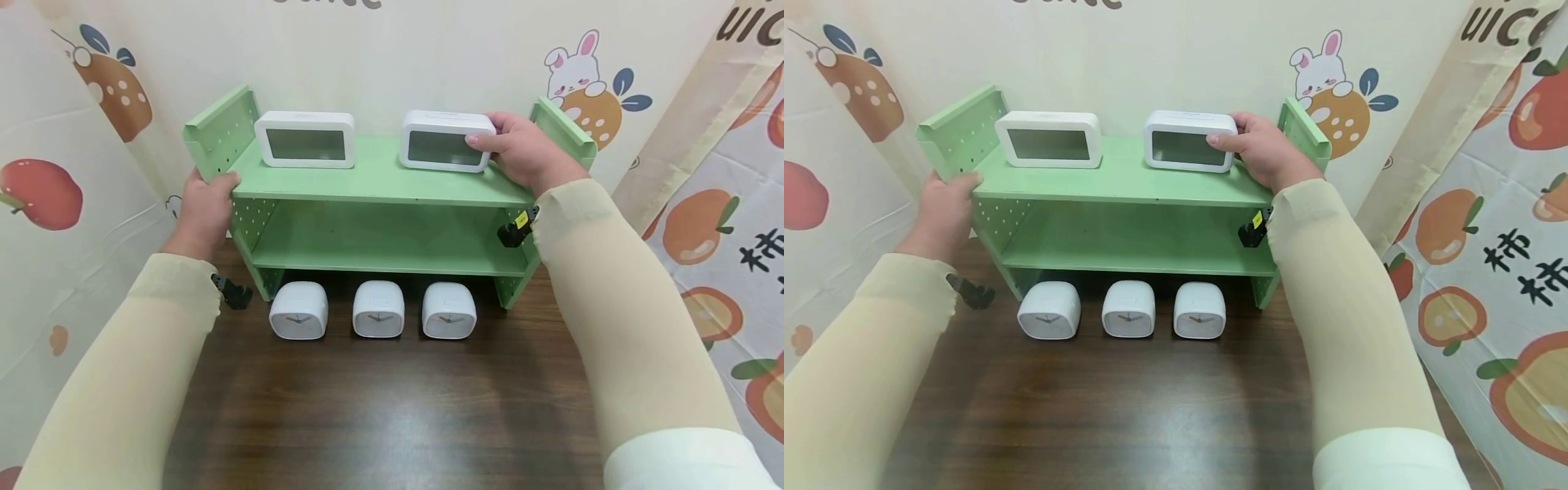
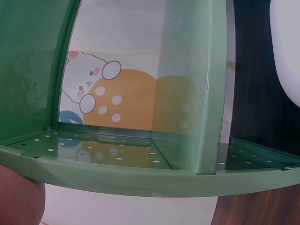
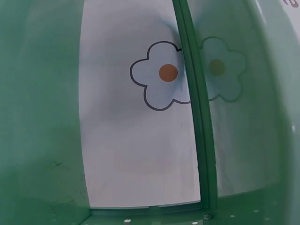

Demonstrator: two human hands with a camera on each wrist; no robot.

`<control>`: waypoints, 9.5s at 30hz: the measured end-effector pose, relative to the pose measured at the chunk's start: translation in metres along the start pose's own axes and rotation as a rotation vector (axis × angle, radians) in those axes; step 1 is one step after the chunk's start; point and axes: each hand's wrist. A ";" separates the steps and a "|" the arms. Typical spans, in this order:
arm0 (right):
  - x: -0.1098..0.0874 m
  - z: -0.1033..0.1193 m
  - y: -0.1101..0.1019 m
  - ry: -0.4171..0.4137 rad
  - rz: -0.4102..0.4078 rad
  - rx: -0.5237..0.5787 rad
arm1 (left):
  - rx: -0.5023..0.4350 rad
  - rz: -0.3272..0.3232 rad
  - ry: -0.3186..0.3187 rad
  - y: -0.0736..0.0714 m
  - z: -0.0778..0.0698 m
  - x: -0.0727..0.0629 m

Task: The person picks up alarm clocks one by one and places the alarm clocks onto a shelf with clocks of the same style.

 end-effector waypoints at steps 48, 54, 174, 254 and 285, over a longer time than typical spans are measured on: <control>-0.057 0.033 0.044 -0.198 -0.444 -0.253 | -0.001 -0.014 -0.050 -0.003 -0.001 0.000; -0.078 0.015 0.053 -0.289 -0.470 -0.277 | 0.002 -0.004 -0.051 -0.001 -0.003 -0.002; -0.180 -0.205 0.203 0.096 -0.886 -0.181 | -0.046 0.021 -0.031 -0.004 -0.002 0.000; -0.132 -0.100 0.151 -0.137 -0.879 -0.058 | -0.062 0.002 -0.021 -0.003 0.000 0.000; -0.092 -0.111 0.143 -0.087 -0.953 -0.246 | -0.047 -0.001 -0.023 -0.001 -0.001 -0.001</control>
Point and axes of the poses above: each hand's wrist, its own x-axis towards the middle knuckle, its own y-axis out of the palm, z = x × y, and after that the axes turned 8 degrees about -y, right-handed
